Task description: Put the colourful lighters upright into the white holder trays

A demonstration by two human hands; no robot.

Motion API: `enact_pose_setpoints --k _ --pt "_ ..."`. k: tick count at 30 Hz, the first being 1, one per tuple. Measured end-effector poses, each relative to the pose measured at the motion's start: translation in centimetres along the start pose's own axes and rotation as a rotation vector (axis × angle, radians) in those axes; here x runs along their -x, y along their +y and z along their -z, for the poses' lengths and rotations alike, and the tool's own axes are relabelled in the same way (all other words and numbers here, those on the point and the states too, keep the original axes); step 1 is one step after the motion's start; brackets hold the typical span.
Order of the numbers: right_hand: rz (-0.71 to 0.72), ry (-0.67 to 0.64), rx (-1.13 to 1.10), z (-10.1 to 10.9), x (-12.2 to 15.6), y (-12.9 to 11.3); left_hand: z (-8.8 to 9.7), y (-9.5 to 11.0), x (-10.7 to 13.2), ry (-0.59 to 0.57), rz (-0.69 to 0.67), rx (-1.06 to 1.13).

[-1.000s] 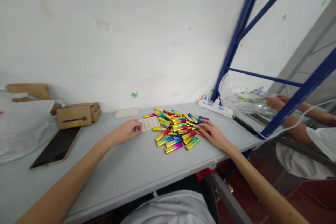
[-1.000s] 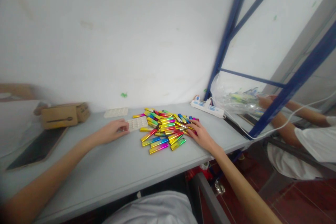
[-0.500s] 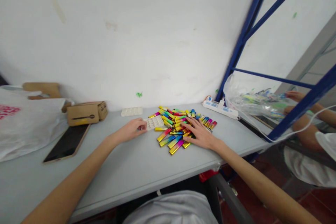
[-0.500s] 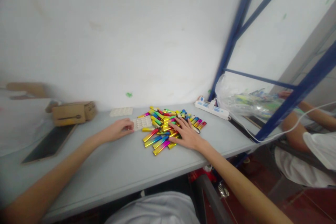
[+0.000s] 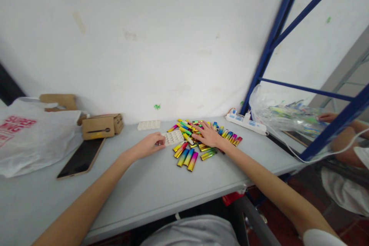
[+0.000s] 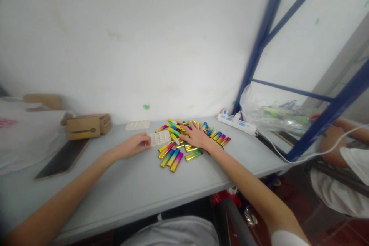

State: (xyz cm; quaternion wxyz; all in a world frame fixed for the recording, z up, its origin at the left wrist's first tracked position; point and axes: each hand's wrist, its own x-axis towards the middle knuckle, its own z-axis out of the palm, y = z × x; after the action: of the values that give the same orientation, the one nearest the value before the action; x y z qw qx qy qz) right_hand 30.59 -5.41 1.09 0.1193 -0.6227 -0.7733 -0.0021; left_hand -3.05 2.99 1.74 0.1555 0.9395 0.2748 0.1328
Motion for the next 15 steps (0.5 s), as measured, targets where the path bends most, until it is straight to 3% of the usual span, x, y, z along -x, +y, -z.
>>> enact_pose_setpoints --k 5,15 --pt "-0.019 -0.034 0.0 -0.4 -4.1 -0.6 0.1 0.4 0.1 -0.001 0.01 0.001" --pt "0.103 -0.102 -0.067 -1.2 -10.9 -2.2 0.1 0.5 0.1 0.007 0.015 0.003"
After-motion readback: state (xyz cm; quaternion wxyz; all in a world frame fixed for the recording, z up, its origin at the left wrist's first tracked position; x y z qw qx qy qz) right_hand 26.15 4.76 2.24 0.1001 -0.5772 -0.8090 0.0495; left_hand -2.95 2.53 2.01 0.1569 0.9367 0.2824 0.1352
